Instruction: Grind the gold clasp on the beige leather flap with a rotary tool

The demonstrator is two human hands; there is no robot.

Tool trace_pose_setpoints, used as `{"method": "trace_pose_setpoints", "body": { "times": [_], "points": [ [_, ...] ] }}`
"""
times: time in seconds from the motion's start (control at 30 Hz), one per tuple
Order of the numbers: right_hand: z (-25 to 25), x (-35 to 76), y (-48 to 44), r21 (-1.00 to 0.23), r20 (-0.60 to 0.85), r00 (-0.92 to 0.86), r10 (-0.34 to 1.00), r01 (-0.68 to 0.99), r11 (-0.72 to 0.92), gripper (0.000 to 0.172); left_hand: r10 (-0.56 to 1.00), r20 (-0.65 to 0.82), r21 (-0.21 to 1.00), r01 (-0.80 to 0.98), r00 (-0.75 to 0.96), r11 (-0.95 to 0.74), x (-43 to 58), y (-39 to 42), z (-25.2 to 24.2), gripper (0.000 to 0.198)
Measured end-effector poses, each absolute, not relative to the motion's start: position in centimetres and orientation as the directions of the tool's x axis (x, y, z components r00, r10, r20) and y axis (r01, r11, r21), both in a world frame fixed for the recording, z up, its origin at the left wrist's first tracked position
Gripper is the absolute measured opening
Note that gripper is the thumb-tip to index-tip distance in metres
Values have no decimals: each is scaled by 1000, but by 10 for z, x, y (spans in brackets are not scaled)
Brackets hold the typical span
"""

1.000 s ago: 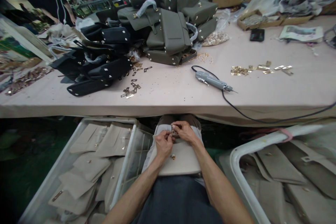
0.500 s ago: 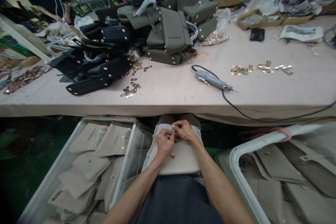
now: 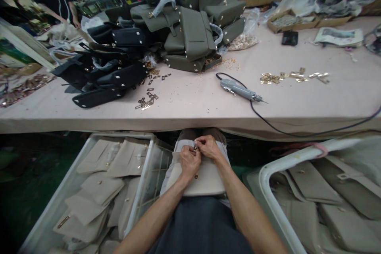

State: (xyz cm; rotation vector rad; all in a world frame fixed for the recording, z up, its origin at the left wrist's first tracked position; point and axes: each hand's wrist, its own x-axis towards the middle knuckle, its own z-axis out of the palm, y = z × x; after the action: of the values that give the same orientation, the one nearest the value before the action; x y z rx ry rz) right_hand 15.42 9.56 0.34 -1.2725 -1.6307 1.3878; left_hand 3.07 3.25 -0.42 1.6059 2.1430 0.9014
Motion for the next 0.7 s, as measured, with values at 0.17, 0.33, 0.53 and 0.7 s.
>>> {"method": "trace_pose_setpoints", "body": {
  "times": [0.17,0.33,0.53,0.7],
  "points": [
    [4,154,94,-965,-110,-328,938,263,-21,30,943,147,607,780,-299,152,34,30,-2,10],
    [0,155,95,-959,-121,-314,942,283,-29,28,943,159,578,802,-294,153,36,29,-2,8],
    [-4,154,98,-974,-167,-312,935,200,-107,31,936,185,638,761,-300,118,34,28,-8,6],
    [-1,153,96,-968,-172,-314,934,231,-101,35,929,140,691,706,-343,156,30,30,-6,11]
  ]
}}
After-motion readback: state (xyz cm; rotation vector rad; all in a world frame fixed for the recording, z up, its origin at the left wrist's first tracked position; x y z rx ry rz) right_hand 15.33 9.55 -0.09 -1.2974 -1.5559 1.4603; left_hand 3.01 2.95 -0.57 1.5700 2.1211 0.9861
